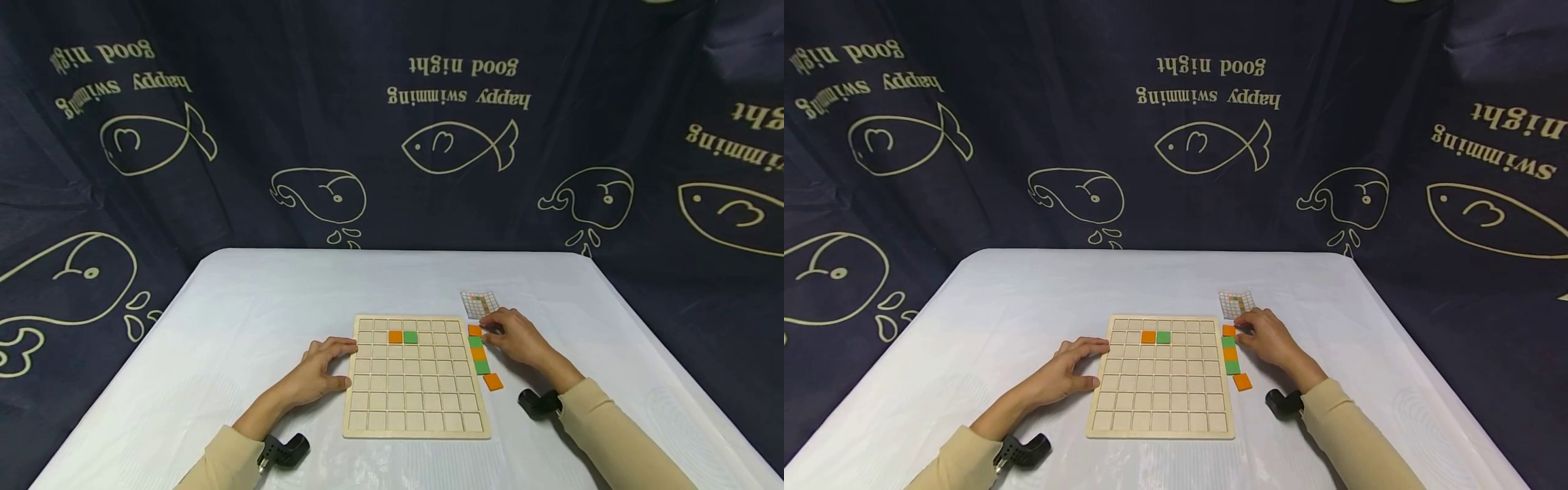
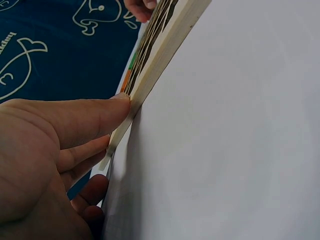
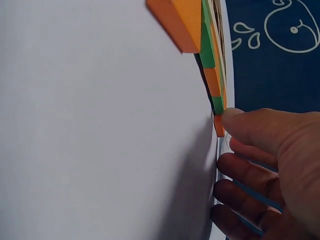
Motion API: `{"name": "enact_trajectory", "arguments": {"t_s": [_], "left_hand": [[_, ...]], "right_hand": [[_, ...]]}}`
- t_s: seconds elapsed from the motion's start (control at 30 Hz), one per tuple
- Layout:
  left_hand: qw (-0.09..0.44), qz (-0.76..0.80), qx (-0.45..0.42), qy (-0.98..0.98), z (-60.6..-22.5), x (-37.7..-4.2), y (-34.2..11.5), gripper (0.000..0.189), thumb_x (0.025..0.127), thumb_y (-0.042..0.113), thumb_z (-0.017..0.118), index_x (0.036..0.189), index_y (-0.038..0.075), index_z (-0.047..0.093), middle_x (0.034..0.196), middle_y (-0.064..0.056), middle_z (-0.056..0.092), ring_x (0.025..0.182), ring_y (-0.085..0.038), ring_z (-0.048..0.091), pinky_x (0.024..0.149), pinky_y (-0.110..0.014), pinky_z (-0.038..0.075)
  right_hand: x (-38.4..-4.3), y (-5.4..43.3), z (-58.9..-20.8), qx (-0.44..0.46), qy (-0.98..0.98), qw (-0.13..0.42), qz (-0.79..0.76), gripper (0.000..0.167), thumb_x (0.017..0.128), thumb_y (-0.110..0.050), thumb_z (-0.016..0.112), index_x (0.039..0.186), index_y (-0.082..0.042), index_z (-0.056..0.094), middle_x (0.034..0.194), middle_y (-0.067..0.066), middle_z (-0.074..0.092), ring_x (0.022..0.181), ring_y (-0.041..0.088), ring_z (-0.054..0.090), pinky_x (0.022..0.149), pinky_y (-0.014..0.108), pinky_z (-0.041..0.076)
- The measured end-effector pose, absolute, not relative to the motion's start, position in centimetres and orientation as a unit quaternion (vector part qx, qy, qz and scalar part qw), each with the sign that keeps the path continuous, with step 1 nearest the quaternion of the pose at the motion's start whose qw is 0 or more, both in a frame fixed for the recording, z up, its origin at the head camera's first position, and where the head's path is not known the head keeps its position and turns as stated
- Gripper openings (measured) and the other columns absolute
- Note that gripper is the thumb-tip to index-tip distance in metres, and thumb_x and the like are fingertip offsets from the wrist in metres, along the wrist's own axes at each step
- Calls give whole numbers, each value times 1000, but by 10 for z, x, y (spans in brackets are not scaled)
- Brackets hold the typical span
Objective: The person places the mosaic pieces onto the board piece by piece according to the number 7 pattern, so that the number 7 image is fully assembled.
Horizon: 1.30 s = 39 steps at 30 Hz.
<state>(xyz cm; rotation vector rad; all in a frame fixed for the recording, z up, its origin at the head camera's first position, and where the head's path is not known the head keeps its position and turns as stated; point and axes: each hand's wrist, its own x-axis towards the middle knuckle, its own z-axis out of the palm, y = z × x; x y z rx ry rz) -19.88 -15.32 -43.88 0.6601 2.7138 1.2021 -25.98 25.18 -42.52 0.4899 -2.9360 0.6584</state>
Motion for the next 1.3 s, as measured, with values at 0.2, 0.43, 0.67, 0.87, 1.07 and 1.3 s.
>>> {"name": "enact_trajectory", "arguments": {"t_s": [0.2,0.43,0.67,0.87,1.07,1.3], "left_hand": [[51,397,214,891,-439,-198,-153,55,78,14,73,130,12,55,142,2,46,107,-16,34,88,-34,25],[51,397,214,891,-438,-198,-153,55,78,15,73,130,12,55,142,3,45,106,-16,34,88,-33,25],[46,394,218,892,-438,-198,-153,55,78,14,73,130,11,55,142,3,46,106,-16,34,89,-35,25],[46,395,219,891,-438,-198,-153,55,78,14,73,130,11,56,142,3,46,107,-16,35,89,-35,24],[47,395,221,890,-439,-199,-153,55,78,15,73,130,11,55,142,2,46,109,-16,35,90,-36,25],[49,395,222,890,-438,-199,-153,55,78,15,73,130,12,55,142,1,45,109,-17,34,90,-36,25]], "right_hand": [[-260,251,-424,156,-964,43,209,25,83,-17,70,106,-7,69,101,7,63,95,23,52,87,46,42],[-262,250,-423,158,-967,34,199,26,82,-17,71,106,-8,69,105,8,62,96,23,50,86,44,42],[-264,252,-424,164,-966,34,198,24,83,-17,70,105,-10,70,102,6,61,91,20,48,79,38,41],[-265,251,-425,159,-968,36,190,23,83,-18,70,105,-10,71,101,5,61,91,20,48,80,38,41],[-265,252,-427,156,-969,42,187,21,83,-18,69,102,-10,71,99,5,61,92,21,48,81,41,42],[-263,256,-430,149,-968,52,193,21,83,-18,69,101,-8,71,96,5,60,90,21,48,80,40,41]]}}
